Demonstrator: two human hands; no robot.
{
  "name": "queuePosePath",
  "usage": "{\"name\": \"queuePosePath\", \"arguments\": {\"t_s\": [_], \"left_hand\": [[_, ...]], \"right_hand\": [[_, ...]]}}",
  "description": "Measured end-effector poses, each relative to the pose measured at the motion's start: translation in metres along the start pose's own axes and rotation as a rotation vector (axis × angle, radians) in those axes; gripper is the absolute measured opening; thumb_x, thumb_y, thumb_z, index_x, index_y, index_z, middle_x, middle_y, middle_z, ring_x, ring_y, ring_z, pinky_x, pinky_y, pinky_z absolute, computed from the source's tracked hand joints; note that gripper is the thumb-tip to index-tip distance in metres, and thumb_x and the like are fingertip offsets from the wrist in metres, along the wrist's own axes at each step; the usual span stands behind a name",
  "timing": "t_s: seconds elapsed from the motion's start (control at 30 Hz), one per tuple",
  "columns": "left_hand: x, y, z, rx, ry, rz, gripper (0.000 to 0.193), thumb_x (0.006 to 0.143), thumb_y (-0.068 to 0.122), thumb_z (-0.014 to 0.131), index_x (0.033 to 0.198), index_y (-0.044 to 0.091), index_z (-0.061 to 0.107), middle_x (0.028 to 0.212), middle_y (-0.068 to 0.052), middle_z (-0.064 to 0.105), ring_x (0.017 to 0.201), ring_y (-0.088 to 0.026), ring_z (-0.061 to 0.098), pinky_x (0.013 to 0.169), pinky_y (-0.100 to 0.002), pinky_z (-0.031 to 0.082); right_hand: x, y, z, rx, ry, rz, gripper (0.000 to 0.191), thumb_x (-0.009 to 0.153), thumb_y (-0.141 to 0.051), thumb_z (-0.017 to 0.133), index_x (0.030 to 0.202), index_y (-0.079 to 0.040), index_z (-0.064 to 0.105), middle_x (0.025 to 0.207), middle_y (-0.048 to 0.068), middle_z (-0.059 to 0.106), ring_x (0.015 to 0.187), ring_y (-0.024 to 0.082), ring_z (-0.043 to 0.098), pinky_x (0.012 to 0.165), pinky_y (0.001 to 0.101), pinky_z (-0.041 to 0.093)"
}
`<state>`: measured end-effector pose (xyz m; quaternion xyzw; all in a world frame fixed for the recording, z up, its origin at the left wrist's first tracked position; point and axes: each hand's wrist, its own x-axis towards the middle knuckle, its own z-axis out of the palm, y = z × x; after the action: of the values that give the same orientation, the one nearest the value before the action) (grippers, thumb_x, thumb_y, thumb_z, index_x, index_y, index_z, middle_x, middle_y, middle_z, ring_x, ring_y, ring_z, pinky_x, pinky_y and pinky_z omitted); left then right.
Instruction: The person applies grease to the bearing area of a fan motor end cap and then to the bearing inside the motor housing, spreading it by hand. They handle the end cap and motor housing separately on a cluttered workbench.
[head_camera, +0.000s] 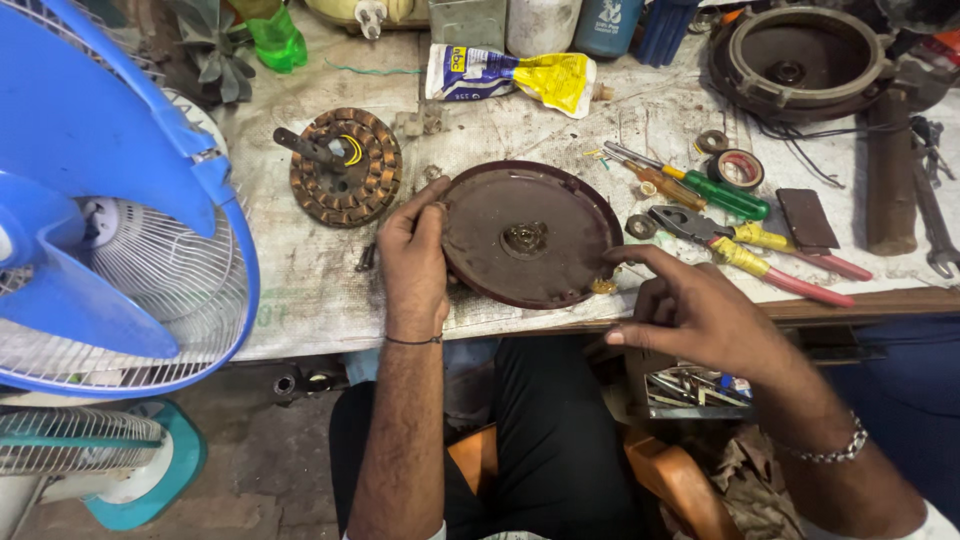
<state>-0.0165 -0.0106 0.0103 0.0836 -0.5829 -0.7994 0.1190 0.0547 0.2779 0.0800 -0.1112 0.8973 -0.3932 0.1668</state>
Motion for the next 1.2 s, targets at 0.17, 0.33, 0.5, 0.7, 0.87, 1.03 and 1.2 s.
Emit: {"name": "queuePosePath", "arguments": {"t_s": [0.17,0.33,0.5,0.7,0.87,1.03,1.2], "left_hand": [[-0.004,0.001,0.002,-0.002,0.002,-0.004,0.035,0.095,0.002,0.053,0.125,-0.006,0.069,0.111,-0.013,0.075,0.093,-0.011,0.069,0.083,-0.024,0.059],[-0.004,-0.002,0.002,-0.006,0.007,-0.018,0.036,0.096,0.002,0.053,0.126,-0.006,0.070,0.106,-0.013,0.074,0.086,-0.012,0.066,0.077,-0.025,0.055],[-0.003,-0.007,0.002,-0.048,-0.002,0.007,0.035,0.095,0.002,0.053,0.126,-0.006,0.070,0.108,-0.011,0.075,0.089,-0.010,0.067,0.078,-0.023,0.056],[-0.002,-0.005,0.004,-0.042,0.010,-0.007,0.036,0.096,0.002,0.053,0.126,-0.006,0.070,0.104,-0.012,0.074,0.086,-0.010,0.067,0.074,-0.022,0.056],[-0.006,0.001,0.006,0.020,0.034,-0.050,0.036,0.095,0.004,0.054,0.126,-0.004,0.071,0.087,-0.006,0.070,0.059,-0.004,0.054,0.044,-0.020,0.043],[-0.006,0.003,0.007,0.013,0.034,-0.050,0.036,0.095,0.003,0.055,0.127,-0.004,0.070,0.084,-0.004,0.070,0.057,-0.002,0.053,0.043,-0.018,0.042],[-0.005,0.000,0.007,-0.021,0.026,-0.031,0.036,0.096,0.003,0.054,0.128,-0.005,0.070,0.089,-0.003,0.073,0.064,-0.001,0.060,0.052,-0.016,0.049]], "right_hand": [[0.007,0.021,0.000,0.391,-0.207,-0.122,0.072,0.072,-0.012,0.089,0.136,-0.005,0.056,0.063,0.003,0.067,0.057,0.008,0.062,0.050,0.0239,0.047],[0.011,0.035,0.001,0.846,-0.356,-0.233,0.080,0.074,-0.004,0.086,0.145,-0.002,0.047,0.065,0.003,0.067,0.054,0.010,0.063,0.048,0.0233,0.048],[0.009,0.022,0.001,0.518,-0.159,-0.009,0.081,0.069,-0.005,0.084,0.143,-0.010,0.049,0.055,0.002,0.064,0.045,0.009,0.061,0.041,0.0245,0.049],[0.015,0.009,0.000,0.306,-0.133,0.029,0.063,0.075,-0.010,0.082,0.135,-0.013,0.063,0.050,0.000,0.062,0.039,0.008,0.057,0.035,0.0254,0.045],[0.021,0.010,0.000,0.293,-0.133,0.057,0.043,0.082,-0.016,0.077,0.125,-0.013,0.070,0.053,0.000,0.066,0.038,0.007,0.056,0.034,0.0238,0.042],[0.025,0.018,-0.003,0.345,-0.142,0.018,0.042,0.084,-0.017,0.077,0.125,-0.011,0.072,0.053,0.000,0.065,0.041,0.006,0.058,0.035,0.0225,0.043],[0.026,0.026,-0.006,0.328,-0.124,-0.012,0.043,0.082,-0.015,0.078,0.124,-0.009,0.072,0.053,-0.001,0.065,0.041,0.005,0.056,0.035,0.0227,0.042]]}}
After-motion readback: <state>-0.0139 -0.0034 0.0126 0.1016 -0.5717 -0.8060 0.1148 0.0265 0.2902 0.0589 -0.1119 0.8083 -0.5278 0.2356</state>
